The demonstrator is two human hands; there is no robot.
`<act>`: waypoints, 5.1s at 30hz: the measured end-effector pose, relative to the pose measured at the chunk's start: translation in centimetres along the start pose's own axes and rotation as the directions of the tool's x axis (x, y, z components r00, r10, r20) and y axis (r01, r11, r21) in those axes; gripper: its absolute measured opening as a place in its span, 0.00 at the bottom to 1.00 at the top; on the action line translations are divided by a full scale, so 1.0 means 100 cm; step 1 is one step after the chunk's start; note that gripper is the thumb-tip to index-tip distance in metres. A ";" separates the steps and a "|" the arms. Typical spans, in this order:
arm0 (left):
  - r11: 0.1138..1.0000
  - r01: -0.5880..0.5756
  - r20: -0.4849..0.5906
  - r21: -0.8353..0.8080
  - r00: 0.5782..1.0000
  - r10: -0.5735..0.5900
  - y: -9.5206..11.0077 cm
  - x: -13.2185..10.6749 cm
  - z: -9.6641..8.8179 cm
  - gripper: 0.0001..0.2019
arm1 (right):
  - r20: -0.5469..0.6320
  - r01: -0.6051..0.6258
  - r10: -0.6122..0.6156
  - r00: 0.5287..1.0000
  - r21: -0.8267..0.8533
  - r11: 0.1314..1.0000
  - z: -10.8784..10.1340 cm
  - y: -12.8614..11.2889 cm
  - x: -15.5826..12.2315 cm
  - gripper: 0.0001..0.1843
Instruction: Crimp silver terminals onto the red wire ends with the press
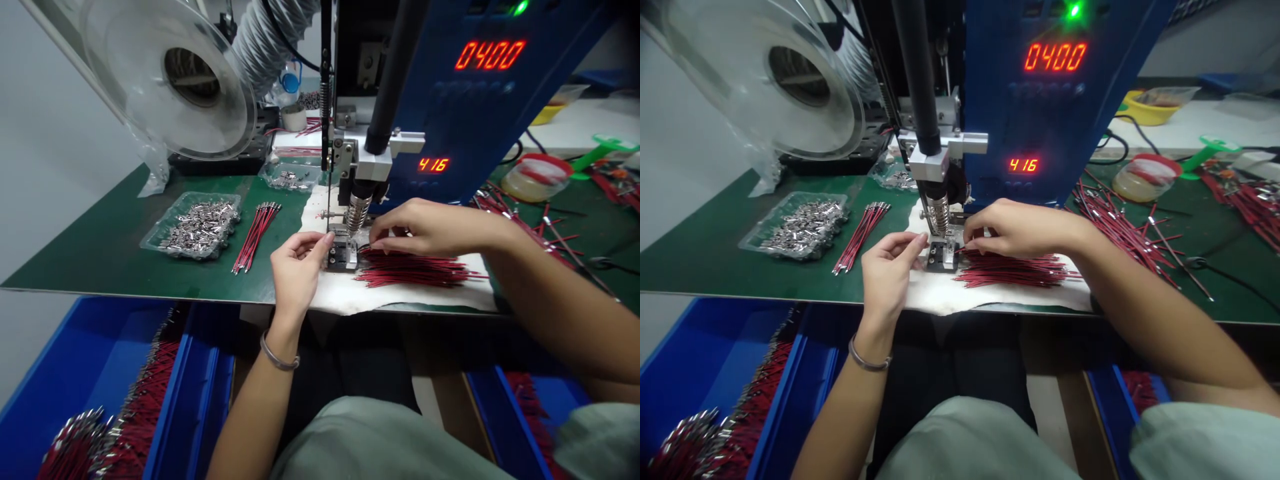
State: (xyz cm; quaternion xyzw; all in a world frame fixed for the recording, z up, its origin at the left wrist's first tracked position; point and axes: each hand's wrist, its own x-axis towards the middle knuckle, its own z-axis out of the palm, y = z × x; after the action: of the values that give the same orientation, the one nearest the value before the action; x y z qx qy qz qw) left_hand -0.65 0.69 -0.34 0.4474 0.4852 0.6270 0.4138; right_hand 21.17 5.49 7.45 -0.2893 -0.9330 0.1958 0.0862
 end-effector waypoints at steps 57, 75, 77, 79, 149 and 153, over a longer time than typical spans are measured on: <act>0.999 0.036 -0.036 0.019 0.999 -0.035 -0.002 -0.008 0.015 0.11 | -0.347 -0.001 0.028 0.938 0.077 0.997 0.043 0.001 0.003 0.07; 0.998 0.003 -0.060 0.069 0.998 0.001 0.000 -0.013 0.010 0.10 | -0.359 0.014 0.012 0.933 0.070 0.997 0.043 0.002 0.003 0.07; 0.986 -0.035 -0.074 0.164 0.996 0.047 0.000 -0.015 0.006 0.10 | -0.357 0.007 0.018 0.934 0.068 0.998 0.042 0.002 0.003 0.07; 0.971 -0.061 -0.074 0.233 0.994 0.081 -0.002 -0.016 0.003 0.10 | -0.356 0.003 0.021 0.934 0.067 0.998 0.042 0.002 0.003 0.07; 0.987 -0.065 -0.040 0.147 0.997 0.071 -0.001 -0.014 0.015 0.08 | -0.396 -0.073 0.092 0.914 0.061 0.995 0.044 -0.004 0.003 0.08; 0.989 -0.061 -0.037 0.133 0.997 0.067 -0.001 -0.014 0.016 0.08 | -0.398 -0.077 0.095 0.912 0.061 0.995 0.045 -0.006 0.003 0.08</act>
State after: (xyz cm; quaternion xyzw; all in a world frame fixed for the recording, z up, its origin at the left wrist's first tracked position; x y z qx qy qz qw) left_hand 1.22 -0.23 -0.49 0.4759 0.5193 0.6158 0.3531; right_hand 19.42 3.77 3.65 -0.3622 -0.8774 0.1567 0.2729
